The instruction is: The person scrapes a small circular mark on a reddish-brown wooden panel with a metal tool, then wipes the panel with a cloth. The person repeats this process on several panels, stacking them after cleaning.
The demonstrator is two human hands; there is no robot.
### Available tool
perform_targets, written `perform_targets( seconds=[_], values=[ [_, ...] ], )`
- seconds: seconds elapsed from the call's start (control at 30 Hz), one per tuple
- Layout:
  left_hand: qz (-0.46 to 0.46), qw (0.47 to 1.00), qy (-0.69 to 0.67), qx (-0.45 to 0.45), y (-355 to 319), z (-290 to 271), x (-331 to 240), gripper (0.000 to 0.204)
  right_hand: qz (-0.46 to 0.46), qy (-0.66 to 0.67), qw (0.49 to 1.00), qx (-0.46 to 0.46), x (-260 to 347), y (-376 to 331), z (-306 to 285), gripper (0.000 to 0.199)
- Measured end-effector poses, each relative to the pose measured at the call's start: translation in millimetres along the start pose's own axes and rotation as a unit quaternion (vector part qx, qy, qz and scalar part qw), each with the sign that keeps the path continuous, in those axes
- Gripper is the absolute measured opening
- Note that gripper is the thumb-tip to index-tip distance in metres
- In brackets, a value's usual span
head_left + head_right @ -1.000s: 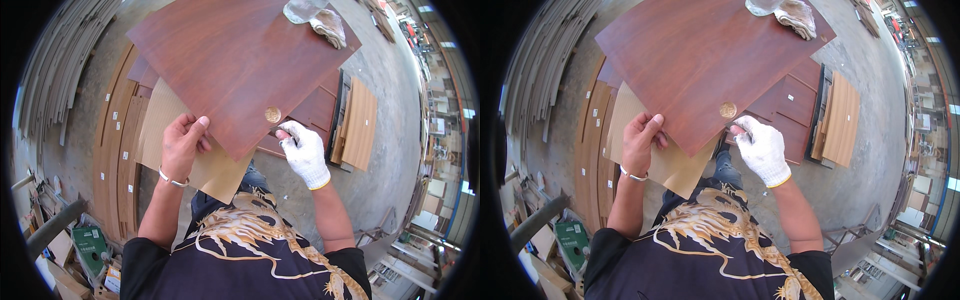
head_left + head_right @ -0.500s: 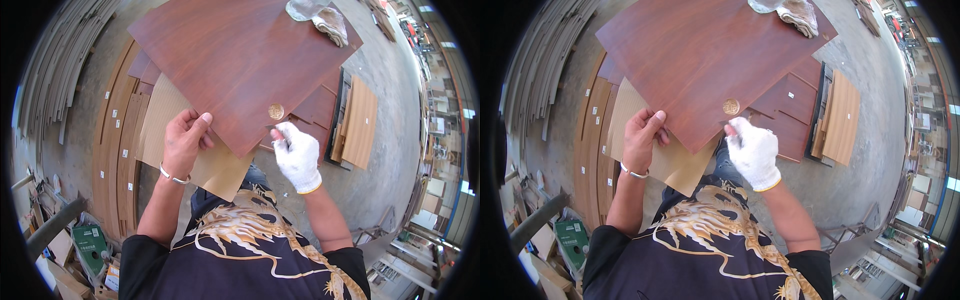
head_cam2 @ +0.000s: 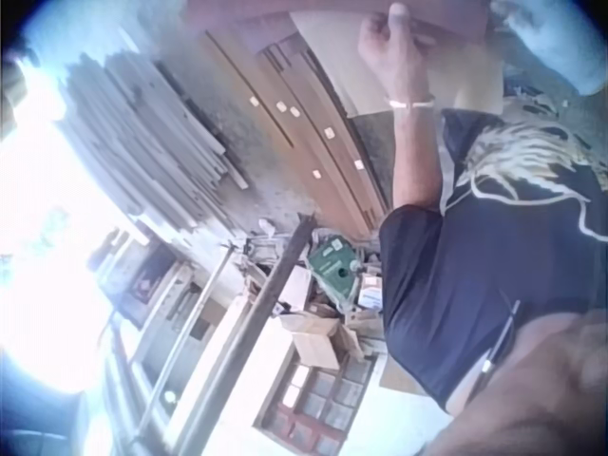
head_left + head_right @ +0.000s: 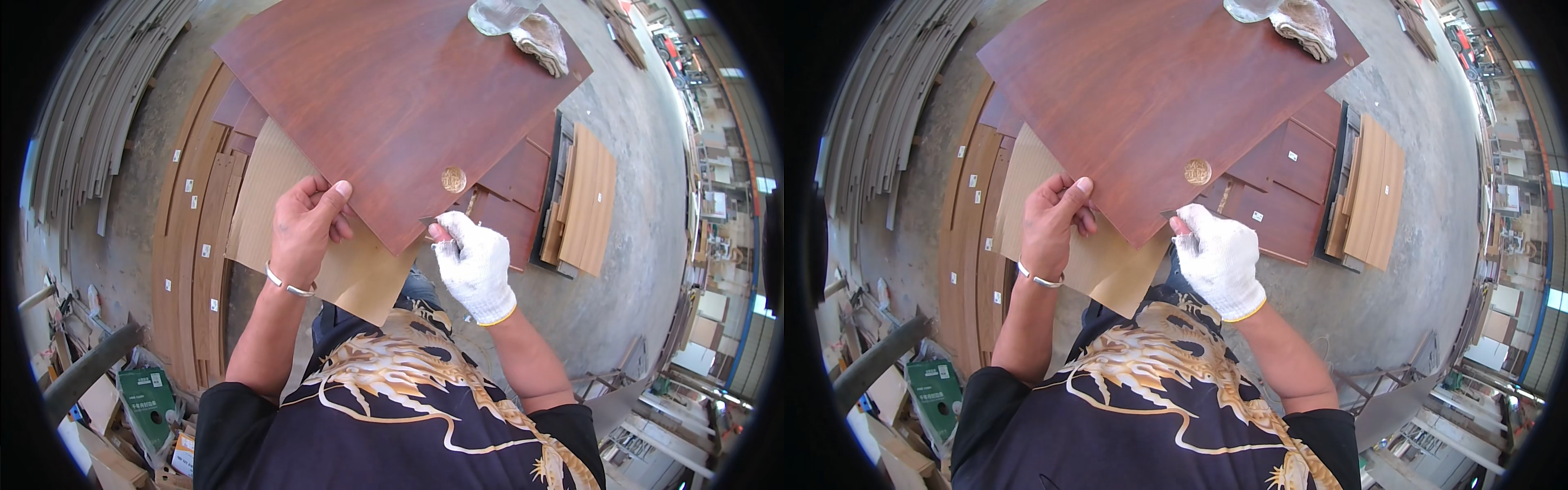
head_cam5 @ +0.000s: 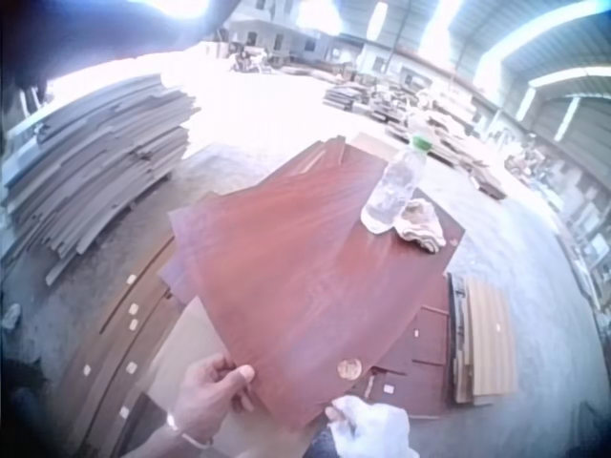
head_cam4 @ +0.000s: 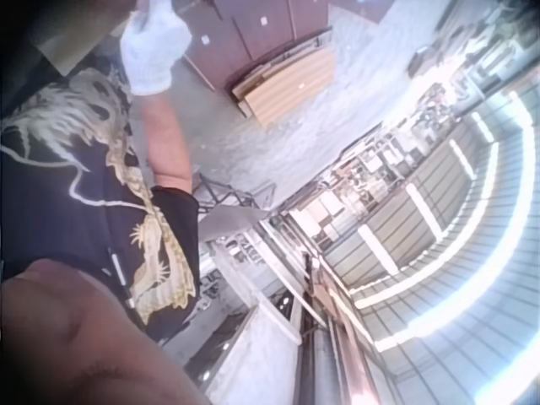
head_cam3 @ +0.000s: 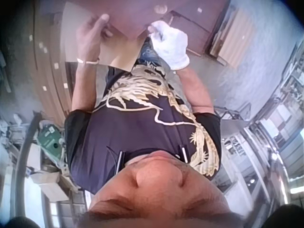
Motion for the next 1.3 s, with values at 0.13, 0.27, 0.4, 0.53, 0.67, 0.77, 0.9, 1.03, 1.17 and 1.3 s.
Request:
perform_targets(
  seconds=[0.13, 0.27, 0.4, 0.53, 0.67, 0.77, 0.9, 1.03, 1.17, 1.3],
  values=[
    [0.004, 1.000, 0.011, -0.005, 0, 0, 0, 0.021, 0.024, 0.010, 1.000, 0.003, 0, 0, -1, 0.010],
    [0.002, 1.000, 0.002, -0.002, 0, 0, -1, 0.021, -0.015, -0.018, 1.000, -0.010, 1, -2, 1, 0.009],
    [0.001, 1.000, 0.000, 0.000, 1, 0, 1, 0.022, 0.018, -0.010, 1.000, -0.009, -1, 1, 0, 0.008],
    [0.008, 1.000, 0.004, 0.000, 1, 1, 1, 0.022, -0.009, -0.013, 1.000, -0.015, 3, -7, 5, 0.008],
    [0.001, 1.000, -0.010, -0.006, 1, 0, 1, 0.022, 0.026, -0.002, 0.999, -0.029, -4, 0, 3, 0.009],
    [0.004, 1.000, -0.006, -0.005, 1, 0, 1, 0.023, -0.020, -0.013, 1.000, -0.010, 5, -10, 6, 0.011],
    [0.003, 1.000, -0.006, -0.006, 1, 0, 2, 0.023, 0.011, -0.020, 1.000, -0.016, 0, -3, 3, 0.011],
    [0.003, 1.000, -0.014, -0.004, 0, 1, 0, 0.023, 0.001, -0.021, 1.000, -0.004, 10, -10, 4, 0.010],
    [0.006, 1.000, -0.012, -0.009, -1, -1, 1, 0.024, -0.005, -0.014, 1.000, -0.005, 11, -7, 3, 0.010],
    [0.004, 1.000, -0.013, -0.005, -1, -1, 2, 0.024, 0.014, -0.012, 0.999, -0.027, 5, -7, 3, 0.009]
  ],
)
Point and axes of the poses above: each hand's wrist, its own y-axis towards the middle knuckle, its own z-axis out of the palm, x = y × z, the point moved 1 cm from there along y, towards the middle knuckle, and after that the axes turned 4 degrees about -x, right-handed, at the moved point
